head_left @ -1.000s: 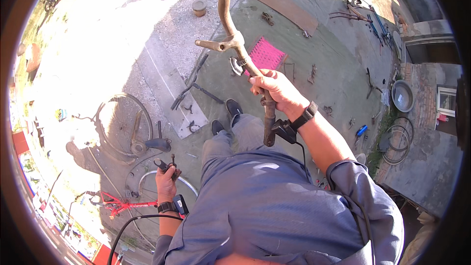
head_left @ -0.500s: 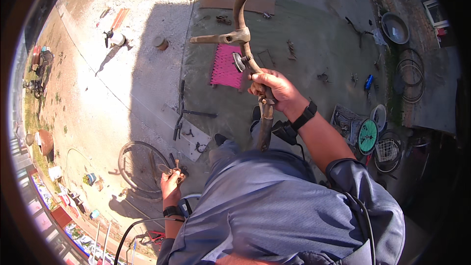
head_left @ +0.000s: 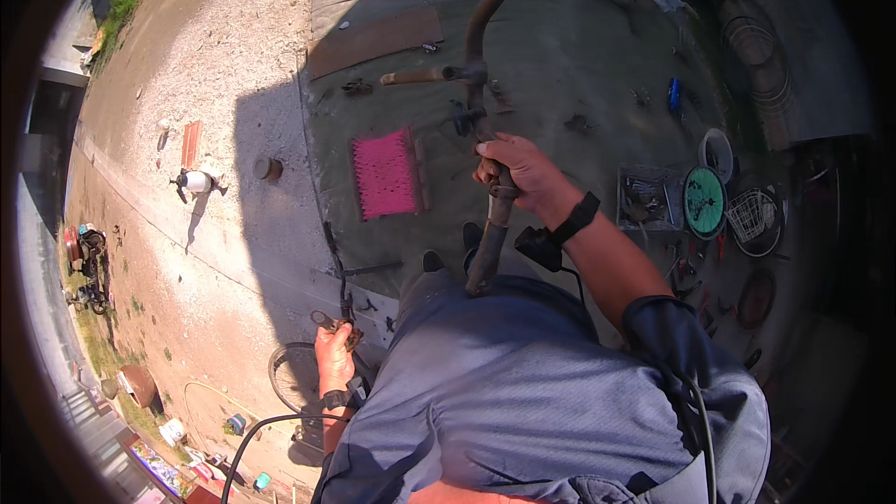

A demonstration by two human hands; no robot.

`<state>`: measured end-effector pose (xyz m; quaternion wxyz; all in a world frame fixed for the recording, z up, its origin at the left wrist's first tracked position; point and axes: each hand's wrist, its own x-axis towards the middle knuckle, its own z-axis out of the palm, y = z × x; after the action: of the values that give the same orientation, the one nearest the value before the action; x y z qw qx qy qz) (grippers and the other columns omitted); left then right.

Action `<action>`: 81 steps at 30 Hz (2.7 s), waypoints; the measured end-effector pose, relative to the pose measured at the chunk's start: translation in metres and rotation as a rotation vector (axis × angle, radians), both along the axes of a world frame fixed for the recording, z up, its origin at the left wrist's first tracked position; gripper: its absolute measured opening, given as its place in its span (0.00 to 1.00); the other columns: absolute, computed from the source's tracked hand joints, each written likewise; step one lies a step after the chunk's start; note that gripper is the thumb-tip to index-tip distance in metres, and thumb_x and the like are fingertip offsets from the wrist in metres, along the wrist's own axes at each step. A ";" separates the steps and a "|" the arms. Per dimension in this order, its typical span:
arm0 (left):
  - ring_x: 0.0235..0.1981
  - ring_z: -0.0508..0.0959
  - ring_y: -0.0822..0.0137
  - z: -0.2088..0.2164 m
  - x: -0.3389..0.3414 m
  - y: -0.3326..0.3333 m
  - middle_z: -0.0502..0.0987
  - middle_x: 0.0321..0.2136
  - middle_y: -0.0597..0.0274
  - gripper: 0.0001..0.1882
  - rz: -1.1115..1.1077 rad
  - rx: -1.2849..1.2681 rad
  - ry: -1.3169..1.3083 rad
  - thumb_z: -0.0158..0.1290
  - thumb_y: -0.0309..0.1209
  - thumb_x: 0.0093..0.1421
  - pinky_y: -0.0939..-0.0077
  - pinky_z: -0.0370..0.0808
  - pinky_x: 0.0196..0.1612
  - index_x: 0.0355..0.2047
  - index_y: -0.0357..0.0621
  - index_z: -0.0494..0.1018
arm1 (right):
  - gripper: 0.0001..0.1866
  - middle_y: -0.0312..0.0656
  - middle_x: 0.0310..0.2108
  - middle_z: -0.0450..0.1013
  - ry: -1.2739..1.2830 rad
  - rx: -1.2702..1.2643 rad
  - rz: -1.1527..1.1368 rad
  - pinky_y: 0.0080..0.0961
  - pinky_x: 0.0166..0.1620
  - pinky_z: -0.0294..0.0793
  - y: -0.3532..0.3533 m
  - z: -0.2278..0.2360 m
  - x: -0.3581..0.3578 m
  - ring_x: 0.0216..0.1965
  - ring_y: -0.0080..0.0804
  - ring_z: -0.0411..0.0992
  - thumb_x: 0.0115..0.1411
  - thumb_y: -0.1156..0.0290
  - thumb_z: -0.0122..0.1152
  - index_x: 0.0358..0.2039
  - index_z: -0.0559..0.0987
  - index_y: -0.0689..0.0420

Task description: The person assembles a bicycle part by inserting a bolt into a metal bracket and then attaching a rubber grommet. They handle the bracket, bolt, and grommet by hand, then place the assembled bracket onto a bicycle handlebar.

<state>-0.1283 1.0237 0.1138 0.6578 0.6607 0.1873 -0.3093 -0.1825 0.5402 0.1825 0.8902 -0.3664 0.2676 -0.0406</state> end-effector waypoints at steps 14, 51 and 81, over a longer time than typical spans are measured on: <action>0.29 0.78 0.73 -0.006 0.134 -0.068 0.76 0.31 0.67 0.10 -0.277 -0.012 -0.090 0.59 0.17 0.57 0.75 0.78 0.35 0.36 0.44 0.72 | 0.06 0.30 0.18 0.69 -0.138 -0.060 -0.257 0.33 0.43 0.75 -0.034 0.023 -0.006 0.21 0.23 0.71 0.64 0.67 0.57 0.32 0.73 0.55; 0.30 0.79 0.71 -0.015 0.185 -0.089 0.78 0.30 0.66 0.08 -0.388 -0.034 -0.057 0.59 0.18 0.56 0.75 0.77 0.37 0.35 0.42 0.73 | 0.08 0.26 0.16 0.61 -0.100 -0.316 -0.413 0.30 0.44 0.70 -0.052 0.055 -0.042 0.22 0.20 0.66 0.63 0.68 0.55 0.40 0.72 0.57; 0.32 0.78 0.72 -0.031 0.173 -0.072 0.77 0.32 0.68 0.10 -0.360 -0.062 0.033 0.57 0.18 0.56 0.76 0.76 0.39 0.37 0.43 0.73 | 0.06 0.33 0.26 0.72 0.471 -0.568 -0.463 0.24 0.30 0.67 -0.067 0.022 -0.137 0.25 0.23 0.68 0.61 0.70 0.58 0.35 0.77 0.59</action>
<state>0.0450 0.9513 0.0828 0.6087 0.6578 0.0669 -0.4385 -0.3194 0.4729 0.2045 0.6363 -0.5262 0.5168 -0.2264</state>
